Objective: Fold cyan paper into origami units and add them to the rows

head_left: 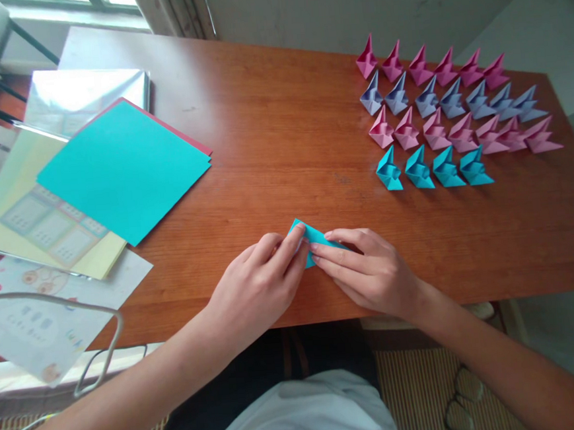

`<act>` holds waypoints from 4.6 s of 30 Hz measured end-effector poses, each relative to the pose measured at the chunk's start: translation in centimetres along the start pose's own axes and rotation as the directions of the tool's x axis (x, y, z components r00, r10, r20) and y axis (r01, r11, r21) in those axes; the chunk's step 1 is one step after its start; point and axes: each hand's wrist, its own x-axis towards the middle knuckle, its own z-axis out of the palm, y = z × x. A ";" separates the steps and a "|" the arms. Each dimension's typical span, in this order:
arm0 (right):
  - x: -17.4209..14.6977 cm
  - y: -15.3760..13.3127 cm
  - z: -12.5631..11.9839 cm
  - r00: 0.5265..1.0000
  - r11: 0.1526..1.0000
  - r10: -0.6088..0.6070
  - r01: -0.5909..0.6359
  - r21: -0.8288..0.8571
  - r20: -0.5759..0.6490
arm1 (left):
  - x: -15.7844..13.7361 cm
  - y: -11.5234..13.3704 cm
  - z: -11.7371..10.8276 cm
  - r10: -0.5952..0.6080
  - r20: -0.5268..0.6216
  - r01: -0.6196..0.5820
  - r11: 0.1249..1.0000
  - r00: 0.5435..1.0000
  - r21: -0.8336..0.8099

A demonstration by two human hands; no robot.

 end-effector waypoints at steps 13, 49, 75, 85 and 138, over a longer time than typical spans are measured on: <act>0.2 0.0 -0.1 1.000 1.000 -0.003 0.004 -0.027 0.004 | -0.1 -0.1 0.2 0.003 -0.066 -0.002 1.000 0.998 0.008; 14.2 4.6 -2.6 0.477 0.880 0.459 -0.356 -0.313 0.750 | -0.5 0.1 0.1 0.020 0.027 -0.023 0.994 0.999 0.109; 12.0 4.7 -4.5 0.265 0.859 0.476 -0.344 -0.379 0.838 | -0.4 0.1 0.0 0.011 0.014 -0.012 0.995 1.000 0.099; 10.8 4.3 -5.4 0.239 0.830 0.515 -0.380 -0.409 0.823 | -0.4 0.1 -0.1 0.007 0.009 -0.008 0.996 1.000 0.089; 3.3 -0.6 -2.3 0.625 0.692 0.717 -0.692 -0.206 0.310 | -0.1 -0.1 0.0 -0.076 0.114 0.079 0.997 0.991 -0.026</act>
